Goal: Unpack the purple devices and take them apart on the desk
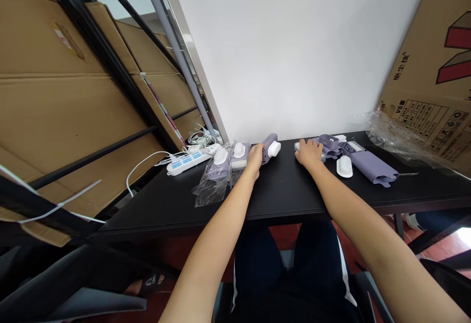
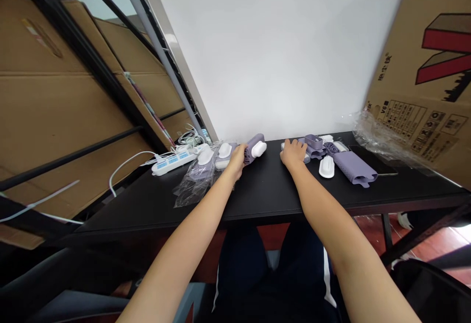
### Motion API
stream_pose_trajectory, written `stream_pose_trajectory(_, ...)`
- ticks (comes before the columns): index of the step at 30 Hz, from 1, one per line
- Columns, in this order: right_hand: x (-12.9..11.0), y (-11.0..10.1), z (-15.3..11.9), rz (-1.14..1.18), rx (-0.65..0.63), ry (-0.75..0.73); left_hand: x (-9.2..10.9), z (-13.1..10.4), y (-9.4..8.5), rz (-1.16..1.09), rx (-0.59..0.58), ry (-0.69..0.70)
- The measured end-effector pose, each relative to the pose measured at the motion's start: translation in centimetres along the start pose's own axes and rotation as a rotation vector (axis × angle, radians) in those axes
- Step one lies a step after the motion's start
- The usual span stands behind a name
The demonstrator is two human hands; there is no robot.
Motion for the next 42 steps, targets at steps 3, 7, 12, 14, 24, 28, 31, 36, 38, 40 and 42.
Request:
stream_pose_trajectory(3, -0.2, -0.8, -0.1, 0.118, 0.116, -0.063, 0.5, -0.2, 0.2, -0.142, -0.021, -0.093)
stream_pose_trajectory(7, -1.5, -1.7, -0.1, 0.628, 0.011, -0.13, 1.3, -1.0, 0.5, -0.241, -0.038, -0.135)
stream_pose_trajectory(12, -3.3, -1.7, -0.8, 1.331, -0.329, 0.038, 1.9, -2.2, 1.1, -0.272, -0.241, -0.034)
stream_pose_trajectory(14, -3.2, -1.7, -1.0, 1.47, -0.349, 0.093, 1.9, -2.5, 1.3, -0.245, -0.325, 0.002)
stream_pose_trajectory(24, -3.6, -1.8, -1.5, 1.353, -0.268, -0.189, 1.5, -3.4, 1.7, -0.028, -0.426, -0.034)
stream_pose_trajectory(28, -4.2, -2.1, -2.0, 1.38, -0.292, -0.247, 1.7, -3.1, 1.6, -0.142, -0.345, -0.083)
stream_pose_trajectory(31, -4.4, -2.2, -2.0, 1.357, -0.312, -0.265, 1.9, -2.7, 1.2, -0.227, -0.258, -0.158)
stream_pose_trajectory(36, -3.4, -2.0, -1.0, 1.438, -0.251, -0.003, 2.1, -3.0, 1.1, -0.209, -0.409, -0.187)
stream_pose_trajectory(38, -2.8, -2.0, -0.7, 1.572, -0.26, 0.07, 1.9, -3.5, 1.4, -0.174, -0.537, -0.194)
stream_pose_trajectory(40, -2.6, -2.2, -0.6, 1.673, -0.311, 0.061, 1.7, -4.0, 1.7, -0.143, -0.628, -0.204)
stream_pose_trajectory(42, -2.6, -2.5, -0.8, 1.703, -0.342, 0.025, 1.4, -4.2, 1.9, -0.131, -0.677, -0.209)
Point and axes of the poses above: each hand's wrist, its own z-axis towards the middle knuckle, its own y-axis out of the palm, x = y × z, the point moved 2 cm from there along z, towards the middle knuckle, and after that the axes turned 1 degree about -z, right-handed, at the moved point
